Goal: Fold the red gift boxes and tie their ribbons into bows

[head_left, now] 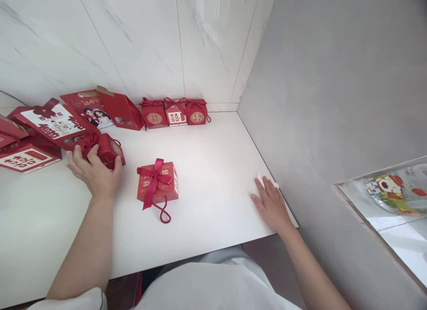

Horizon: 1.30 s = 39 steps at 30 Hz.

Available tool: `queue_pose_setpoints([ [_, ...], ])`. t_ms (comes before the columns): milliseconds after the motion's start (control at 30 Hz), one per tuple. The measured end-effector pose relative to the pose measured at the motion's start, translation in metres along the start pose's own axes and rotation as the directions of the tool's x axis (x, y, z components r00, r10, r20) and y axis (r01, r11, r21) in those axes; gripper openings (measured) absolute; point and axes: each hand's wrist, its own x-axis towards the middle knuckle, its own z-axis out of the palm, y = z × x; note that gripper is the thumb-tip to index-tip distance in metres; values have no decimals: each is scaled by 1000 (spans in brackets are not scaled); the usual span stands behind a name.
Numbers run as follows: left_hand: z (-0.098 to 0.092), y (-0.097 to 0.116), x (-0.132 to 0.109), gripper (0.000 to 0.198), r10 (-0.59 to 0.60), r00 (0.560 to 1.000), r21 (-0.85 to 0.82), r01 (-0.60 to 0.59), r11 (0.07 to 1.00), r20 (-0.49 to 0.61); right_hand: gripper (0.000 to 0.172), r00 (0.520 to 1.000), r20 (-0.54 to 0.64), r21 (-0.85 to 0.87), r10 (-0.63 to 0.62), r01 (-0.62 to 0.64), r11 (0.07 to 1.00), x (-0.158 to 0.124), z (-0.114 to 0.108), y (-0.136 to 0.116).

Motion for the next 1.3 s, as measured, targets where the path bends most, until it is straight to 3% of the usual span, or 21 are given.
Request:
queue_pose_setpoints([
  [67, -1, 1, 0, 76, 8, 1000, -2, -8, 1000, -1, 74, 1000, -23, 15, -21, 21, 1000, 16, -1, -2],
  [133, -2, 1, 0, 76, 12, 1000, -2, -12, 1000, -2, 77, 988, 0, 44, -155, 155, 987, 19, -5, -22],
  [167, -2, 1, 0, 76, 13, 1000, -2, -13, 1000, -1, 77, 966, 31, 69, -255, 253, 965, 17, -7, -36],
  [233, -2, 1, 1, 75, 11, 1000, 2, -11, 1000, -3, 74, 874, 111, 138, -473, 457, 878, 10, -11, -63],
  [300, -2, 0, 1, 75, 5, 1000, 7, -5, 1000, 0, 70, 817, 134, 171, -560, 538, 825, 8, -11, -79],
  [367, -3, -1, 1, 75, 2, 1000, 7, -2, 1000, 2, 67, 852, 130, 144, -507, 490, 860, 19, -9, -78],
  [467, -5, 1, 1, 76, 8, 1000, -2, -8, 1000, -1, 65, 959, 99, 72, -266, 260, 963, 63, -3, -53],
  [633, -11, 7, 1, 71, 3, 1000, -14, -2, 1000, 13, 71, 999, 34, 44, -20, 18, 999, 157, 0, -10],
  [767, -11, 8, 1, 68, 20, 1000, 2, -20, 1000, 0, 76, 1000, -9, 58, -2, 3, 998, 208, 1, -8],
  [967, -9, 7, 0, 67, 16, 1000, 13, -15, 1000, -9, 80, 998, -42, 61, -41, 44, 997, 251, -1, -20],
  [1133, -9, 6, 1, 66, 7, 1000, 1, -7, 1000, -4, 79, 989, -19, 67, -147, 148, 987, 253, -4, -37],
  [1233, -8, 5, 2, 67, 14, 1000, -5, -14, 1000, -12, 81, 966, 25, 82, -259, 256, 963, 221, -4, -57],
  [1300, -8, 4, 2, 67, 17, 1000, -13, -17, 1000, -4, 75, 912, 59, 105, -406, 399, 911, 188, -5, -69],
])
